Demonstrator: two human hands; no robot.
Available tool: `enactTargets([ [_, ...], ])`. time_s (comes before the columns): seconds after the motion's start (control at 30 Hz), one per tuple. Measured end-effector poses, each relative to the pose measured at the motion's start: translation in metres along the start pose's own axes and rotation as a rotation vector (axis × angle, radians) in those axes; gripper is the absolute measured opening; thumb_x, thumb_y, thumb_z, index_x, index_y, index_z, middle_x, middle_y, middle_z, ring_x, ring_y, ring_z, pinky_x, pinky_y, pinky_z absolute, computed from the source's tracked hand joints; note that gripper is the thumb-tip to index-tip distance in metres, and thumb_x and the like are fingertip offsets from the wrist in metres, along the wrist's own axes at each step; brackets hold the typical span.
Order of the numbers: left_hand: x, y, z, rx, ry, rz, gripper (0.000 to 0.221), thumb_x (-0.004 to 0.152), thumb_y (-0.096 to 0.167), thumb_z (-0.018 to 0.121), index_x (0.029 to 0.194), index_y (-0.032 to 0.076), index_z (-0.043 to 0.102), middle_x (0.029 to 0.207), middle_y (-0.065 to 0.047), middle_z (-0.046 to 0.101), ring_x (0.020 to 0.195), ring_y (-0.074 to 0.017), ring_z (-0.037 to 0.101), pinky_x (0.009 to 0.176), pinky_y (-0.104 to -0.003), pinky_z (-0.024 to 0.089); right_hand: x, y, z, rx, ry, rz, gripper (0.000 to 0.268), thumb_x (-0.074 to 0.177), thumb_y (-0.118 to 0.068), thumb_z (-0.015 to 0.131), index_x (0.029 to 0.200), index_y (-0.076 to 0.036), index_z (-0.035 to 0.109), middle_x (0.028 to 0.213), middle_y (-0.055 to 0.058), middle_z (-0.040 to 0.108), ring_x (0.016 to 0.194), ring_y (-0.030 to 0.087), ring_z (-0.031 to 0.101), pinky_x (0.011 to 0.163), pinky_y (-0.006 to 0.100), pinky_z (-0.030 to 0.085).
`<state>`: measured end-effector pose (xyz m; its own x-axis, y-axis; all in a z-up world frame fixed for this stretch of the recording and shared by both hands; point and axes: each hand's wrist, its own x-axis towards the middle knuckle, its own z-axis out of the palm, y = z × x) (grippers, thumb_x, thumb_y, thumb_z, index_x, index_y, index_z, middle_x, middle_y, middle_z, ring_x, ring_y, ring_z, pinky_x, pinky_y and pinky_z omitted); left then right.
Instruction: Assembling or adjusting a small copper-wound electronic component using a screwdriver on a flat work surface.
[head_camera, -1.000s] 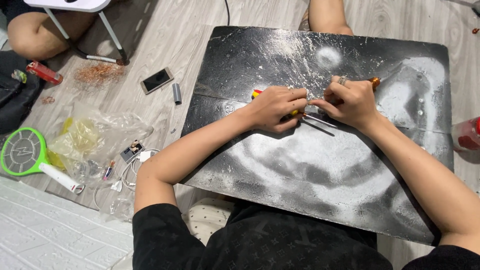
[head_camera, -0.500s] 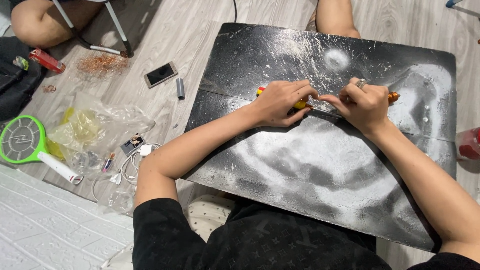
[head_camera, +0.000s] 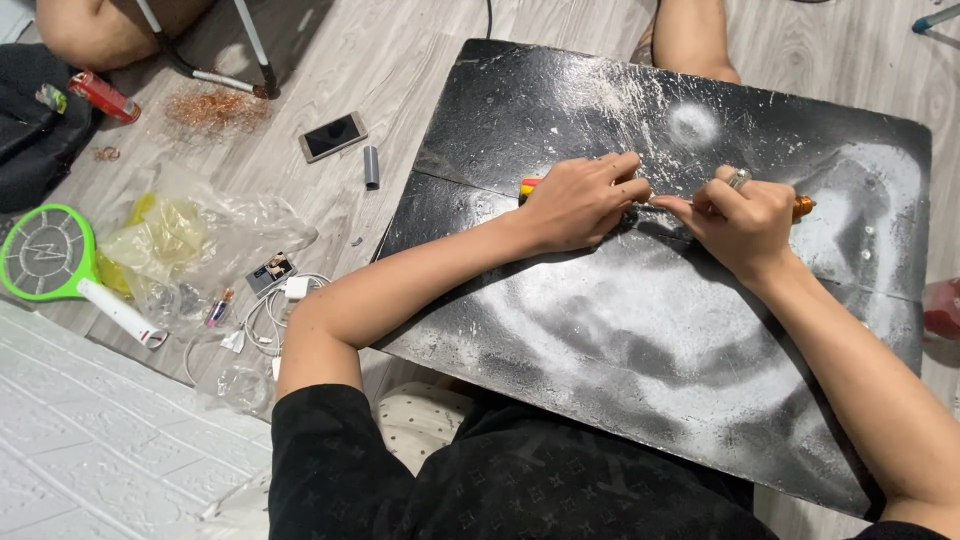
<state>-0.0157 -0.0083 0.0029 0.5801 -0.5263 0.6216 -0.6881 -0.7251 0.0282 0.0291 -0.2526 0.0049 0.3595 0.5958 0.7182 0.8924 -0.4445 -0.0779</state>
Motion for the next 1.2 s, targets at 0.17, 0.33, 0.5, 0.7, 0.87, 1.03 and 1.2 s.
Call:
enactTargets([
  [0.17, -0.004, -0.002, 0.008, 0.086, 0.032, -0.076, 0.013, 0.09, 0.013, 0.063, 0.102, 0.013, 0.059, 0.095, -0.002, 0.06, 0.073, -0.0135, 0.056, 0.054, -0.026, 0.046, 0.0, 0.001, 0.004, -0.022, -0.087, -0.102, 0.042, 0.096, -0.014, 0.087, 0.064, -0.008, 0.059, 0.056, 0.001, 0.056, 0.039, 0.01, 0.036, 0.039, 0.027, 0.028],
  [0.33, -0.004, 0.0, 0.003, 0.125, 0.017, -0.129, 0.022, 0.084, 0.01, 0.064, 0.106, 0.012, 0.059, 0.092, -0.004, 0.059, 0.076, -0.0159, 0.054, 0.058, -0.029, 0.046, 0.015, -0.013, -0.008, 0.0, -0.123, -0.188, 0.025, 0.094, -0.003, 0.075, 0.071, -0.006, 0.067, 0.059, 0.0, 0.059, 0.041, 0.012, 0.045, 0.041, 0.029, 0.032],
  [0.5, 0.003, 0.002, -0.006, 0.115, 0.283, -0.13, 0.018, 0.089, 0.0, 0.059, 0.1, 0.014, 0.062, 0.089, 0.001, 0.057, 0.07, -0.0119, 0.047, 0.053, -0.026, 0.037, 0.019, -0.014, -0.009, 0.036, -0.218, -0.218, 0.006, 0.081, -0.003, 0.074, 0.079, -0.009, 0.073, 0.07, 0.0, 0.072, 0.05, 0.012, 0.059, 0.043, 0.025, 0.041],
  [0.7, -0.001, -0.008, 0.01, 0.033, 0.359, -0.03, 0.023, 0.099, 0.006, 0.038, 0.101, 0.02, 0.056, 0.089, 0.006, 0.047, 0.077, -0.0111, 0.05, 0.047, -0.021, 0.042, 0.021, -0.015, -0.006, 0.039, -0.207, -0.274, 0.018, 0.091, -0.01, 0.061, 0.073, -0.011, 0.064, 0.051, -0.001, 0.048, 0.049, 0.019, 0.055, 0.047, 0.027, 0.045],
  [0.87, 0.001, -0.001, -0.001, -0.04, 0.361, 0.052, 0.026, 0.099, 0.004, 0.036, 0.101, 0.019, 0.058, 0.089, 0.003, 0.048, 0.077, -0.0119, 0.051, 0.048, -0.02, 0.044, 0.03, -0.022, -0.012, 0.039, -0.221, -0.307, 0.014, 0.089, -0.008, 0.06, 0.076, -0.011, 0.063, 0.052, 0.001, 0.046, 0.049, 0.02, 0.056, 0.047, 0.029, 0.045],
  [1.03, 0.002, 0.0, 0.001, -0.05, 0.391, 0.104, 0.022, 0.1, 0.009, 0.04, 0.101, 0.019, 0.059, 0.091, 0.004, 0.048, 0.078, -0.0126, 0.051, 0.049, -0.022, 0.047, 0.039, -0.032, -0.021, 0.051, -0.227, -0.329, 0.019, 0.09, -0.009, 0.06, 0.07, -0.01, 0.059, 0.052, 0.002, 0.045, 0.05, 0.021, 0.056, 0.047, 0.029, 0.045],
  [1.2, 0.005, 0.005, -0.011, -0.015, 0.369, 0.178, 0.004, 0.094, 0.02, 0.052, 0.093, 0.017, 0.055, 0.089, 0.003, 0.048, 0.079, -0.0141, 0.051, 0.052, -0.021, 0.051, 0.03, -0.019, -0.012, 0.043, -0.227, -0.35, 0.022, 0.09, -0.018, 0.06, 0.069, -0.013, 0.059, 0.056, 0.002, 0.048, 0.052, 0.022, 0.056, 0.049, 0.032, 0.046],
])
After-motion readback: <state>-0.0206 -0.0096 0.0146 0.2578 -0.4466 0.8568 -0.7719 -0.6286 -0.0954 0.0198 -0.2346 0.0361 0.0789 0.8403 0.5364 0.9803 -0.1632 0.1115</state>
